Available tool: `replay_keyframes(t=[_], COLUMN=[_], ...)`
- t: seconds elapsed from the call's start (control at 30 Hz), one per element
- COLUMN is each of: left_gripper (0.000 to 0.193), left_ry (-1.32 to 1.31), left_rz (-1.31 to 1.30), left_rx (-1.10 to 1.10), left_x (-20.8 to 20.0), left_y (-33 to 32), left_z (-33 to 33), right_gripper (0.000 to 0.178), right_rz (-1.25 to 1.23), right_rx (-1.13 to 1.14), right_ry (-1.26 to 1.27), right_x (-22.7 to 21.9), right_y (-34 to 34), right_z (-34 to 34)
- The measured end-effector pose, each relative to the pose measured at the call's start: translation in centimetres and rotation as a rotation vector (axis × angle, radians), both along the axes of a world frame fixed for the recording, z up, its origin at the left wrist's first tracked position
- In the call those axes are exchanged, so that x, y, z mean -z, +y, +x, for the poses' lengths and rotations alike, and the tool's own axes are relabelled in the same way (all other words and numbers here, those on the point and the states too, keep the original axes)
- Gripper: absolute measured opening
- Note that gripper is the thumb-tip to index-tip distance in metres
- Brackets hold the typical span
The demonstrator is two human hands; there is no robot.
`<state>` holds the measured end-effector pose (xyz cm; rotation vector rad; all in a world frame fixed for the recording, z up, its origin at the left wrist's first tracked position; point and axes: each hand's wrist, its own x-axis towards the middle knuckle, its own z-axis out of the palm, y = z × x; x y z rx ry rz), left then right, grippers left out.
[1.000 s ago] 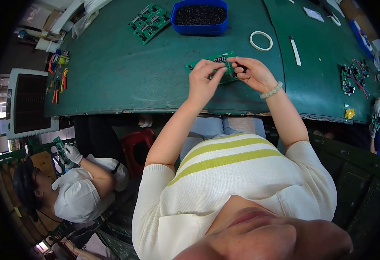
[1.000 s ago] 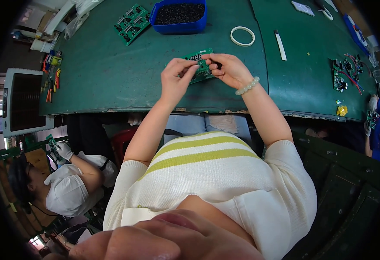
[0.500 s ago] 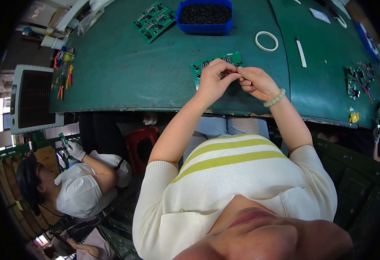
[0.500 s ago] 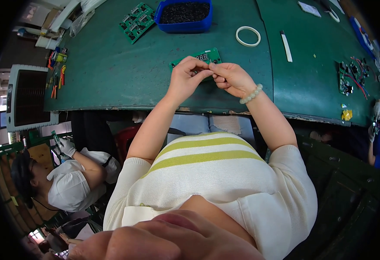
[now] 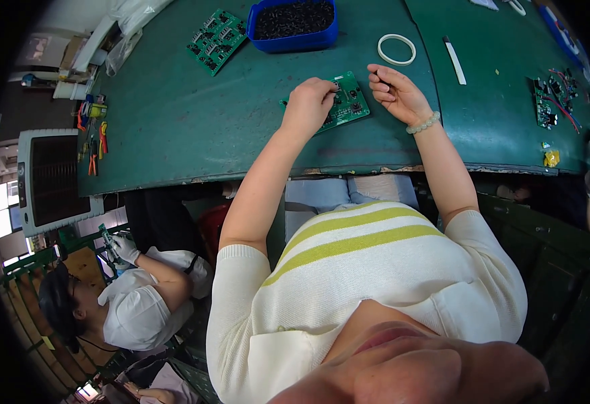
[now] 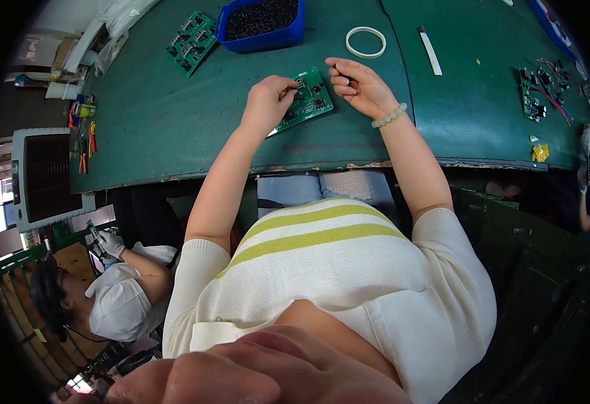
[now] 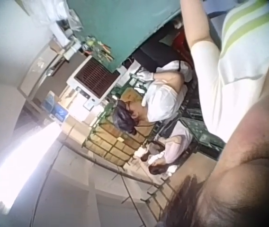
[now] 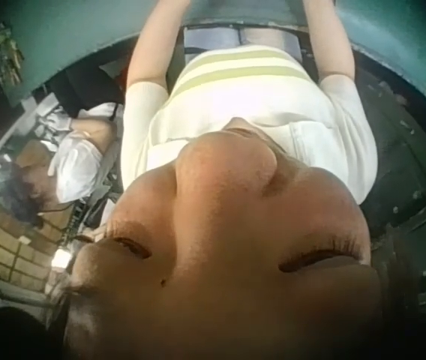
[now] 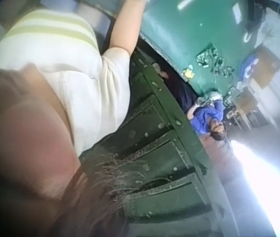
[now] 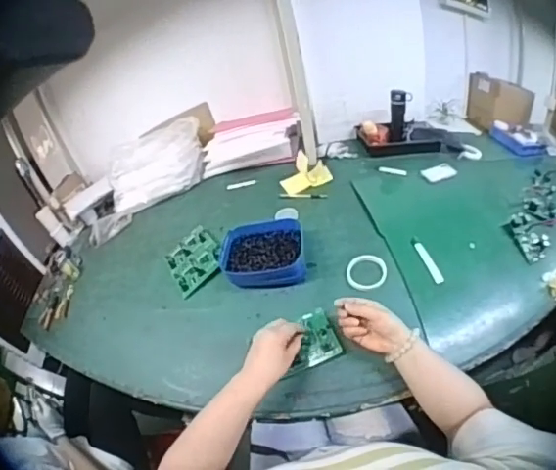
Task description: The person assembles electronic components onto a printed circuit board by hand, taking components from a bin and placing them onto the board.
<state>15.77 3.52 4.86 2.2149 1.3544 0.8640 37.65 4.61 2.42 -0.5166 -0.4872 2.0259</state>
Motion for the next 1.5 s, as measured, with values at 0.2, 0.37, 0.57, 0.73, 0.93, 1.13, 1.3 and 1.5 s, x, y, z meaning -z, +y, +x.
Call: replay_keyframes(t=[0.2,0.37,0.57,0.73,0.93,1.13,1.3,1.5], left_gripper=[0.012,0.011,0.01,0.008,0.014,0.041,0.04,0.051], left_ry=[0.26,0.315,0.312,0.208,0.127,0.296,0.319,0.32], left_rz=[0.044,-0.016,-0.001,0.23,0.392,0.355,0.311,0.279], left_rx=[0.044,-0.018,-0.102,-0.106,-0.114,-0.037,-0.068,-0.047], left_x=[0.1,-0.3,0.6,3.0,3.3,1.3,3.3,1.7], left_y=[0.4,0.4,0.0,-0.6,-1.8,-3.6,-3.0,-3.9], left_z=[0.8,1.5,1.5,1.0,1.4,-0.3,-0.3,-1.0], right_gripper=[0.023,0.019,0.016,0.014,0.015,0.014,0.015,0.014], right_rz=[0.047,0.054,0.053,0.077,0.065,0.079,0.102,0.071], right_rx=[0.058,0.06,0.093,0.085,0.092,0.09,0.042,0.048], right_ry=[0.083,0.101,-0.036,-0.048,-0.128,-0.098,-0.107,-0.1], right_x=[2.3,2.8,2.5,3.8,3.3,4.0,3.7,4.5], right_y=[0.6,1.3,1.3,1.7,1.2,1.9,2.3,2.9], right_z=[0.7,1.0,0.5,0.4,1.1,1.3,1.0,1.7])
